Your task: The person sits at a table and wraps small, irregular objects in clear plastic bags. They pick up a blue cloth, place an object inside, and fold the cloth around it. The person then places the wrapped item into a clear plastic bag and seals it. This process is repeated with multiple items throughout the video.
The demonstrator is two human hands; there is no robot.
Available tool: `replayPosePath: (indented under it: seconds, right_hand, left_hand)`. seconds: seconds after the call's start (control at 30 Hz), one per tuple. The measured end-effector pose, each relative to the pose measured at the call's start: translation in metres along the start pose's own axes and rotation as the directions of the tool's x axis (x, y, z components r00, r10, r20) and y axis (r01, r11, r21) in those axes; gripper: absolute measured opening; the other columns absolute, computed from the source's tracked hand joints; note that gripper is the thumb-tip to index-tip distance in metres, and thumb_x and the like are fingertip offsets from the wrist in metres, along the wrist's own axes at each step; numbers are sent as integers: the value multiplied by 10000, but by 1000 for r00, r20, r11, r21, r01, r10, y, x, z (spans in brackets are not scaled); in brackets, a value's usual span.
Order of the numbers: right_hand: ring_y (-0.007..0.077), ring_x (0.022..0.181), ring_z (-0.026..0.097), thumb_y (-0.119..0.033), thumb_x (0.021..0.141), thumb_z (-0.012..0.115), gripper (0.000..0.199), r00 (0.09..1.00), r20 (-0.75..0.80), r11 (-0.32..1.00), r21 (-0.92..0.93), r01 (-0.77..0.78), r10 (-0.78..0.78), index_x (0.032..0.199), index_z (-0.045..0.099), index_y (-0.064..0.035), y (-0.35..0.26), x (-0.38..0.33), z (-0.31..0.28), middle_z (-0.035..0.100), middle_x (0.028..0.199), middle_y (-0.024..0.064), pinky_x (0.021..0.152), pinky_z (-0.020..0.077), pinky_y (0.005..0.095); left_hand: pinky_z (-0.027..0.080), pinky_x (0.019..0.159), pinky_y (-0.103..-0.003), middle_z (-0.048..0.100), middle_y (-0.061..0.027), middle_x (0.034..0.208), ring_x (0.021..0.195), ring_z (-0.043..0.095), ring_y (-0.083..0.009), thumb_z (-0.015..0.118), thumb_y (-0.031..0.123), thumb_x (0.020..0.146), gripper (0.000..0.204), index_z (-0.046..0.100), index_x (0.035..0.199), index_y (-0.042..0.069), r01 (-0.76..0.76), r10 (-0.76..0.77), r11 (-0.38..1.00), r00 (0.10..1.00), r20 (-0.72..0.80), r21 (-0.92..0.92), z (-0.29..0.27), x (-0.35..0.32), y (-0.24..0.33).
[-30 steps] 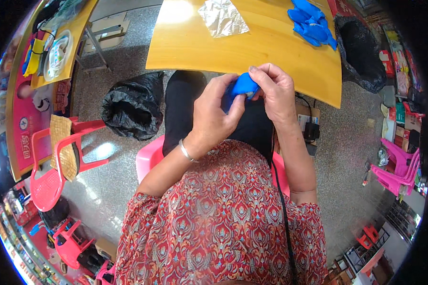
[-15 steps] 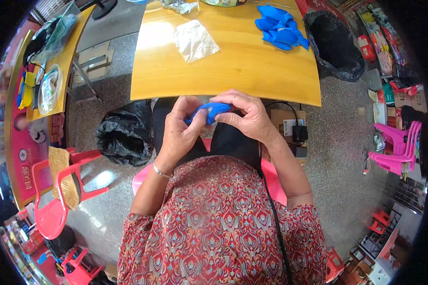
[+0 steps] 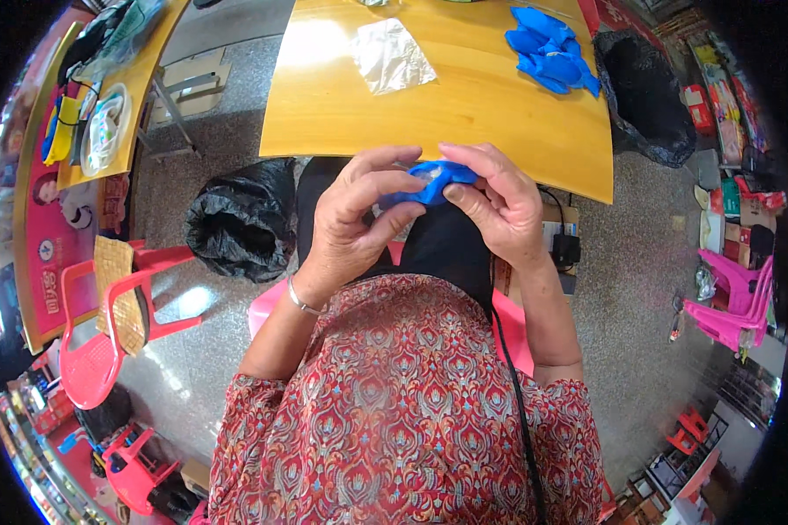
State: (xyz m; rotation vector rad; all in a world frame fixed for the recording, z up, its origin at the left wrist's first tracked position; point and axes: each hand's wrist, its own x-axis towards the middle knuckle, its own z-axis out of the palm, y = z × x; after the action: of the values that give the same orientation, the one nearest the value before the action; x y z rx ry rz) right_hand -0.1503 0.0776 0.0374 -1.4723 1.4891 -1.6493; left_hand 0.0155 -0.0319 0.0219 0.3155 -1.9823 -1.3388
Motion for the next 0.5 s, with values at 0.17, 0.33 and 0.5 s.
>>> replayPosePath:
  seconds: [0.17, 0.33, 0.5]
  right_hand:
    - [165, 860, 632, -32, 818, 689, 263, 995, 86, 991, -120, 57, -47, 1078, 652, -48, 6, 1, -9, 654, 975, 83, 740, 504, 276]
    - [156, 848, 639, -72, 830, 692, 198, 990, 47, 991, 14, -131, 130, 1023, 661, -37, 16, -4, 0, 663, 961, 81, 741, 505, 271]
    - [144, 856, 637, -89, 840, 694, 181, 991, 53, 991, -55, -124, 126, 1004, 655, -27, 18, 2, 1, 663, 956, 65, 762, 498, 260]
  left_hand:
    - [495, 709, -269, 605, -121, 1157, 948, 617, -193, 741, 12, 746, 251, 601, 948, 66, 156, -157, 988, 986, 62, 21, -4, 4, 10]
    - [509, 738, -292, 627, -135, 1104, 936, 632, -213, 718, -16, 749, 219, 571, 900, 44, 162, -163, 987, 984, 67, 12, -6, 2, 0]
    - [512, 775, -300, 644, -136, 1062, 946, 636, -221, 703, -40, 750, 221, 571, 910, 35, 135, -135, 991, 990, 41, 19, -5, 0, -3]
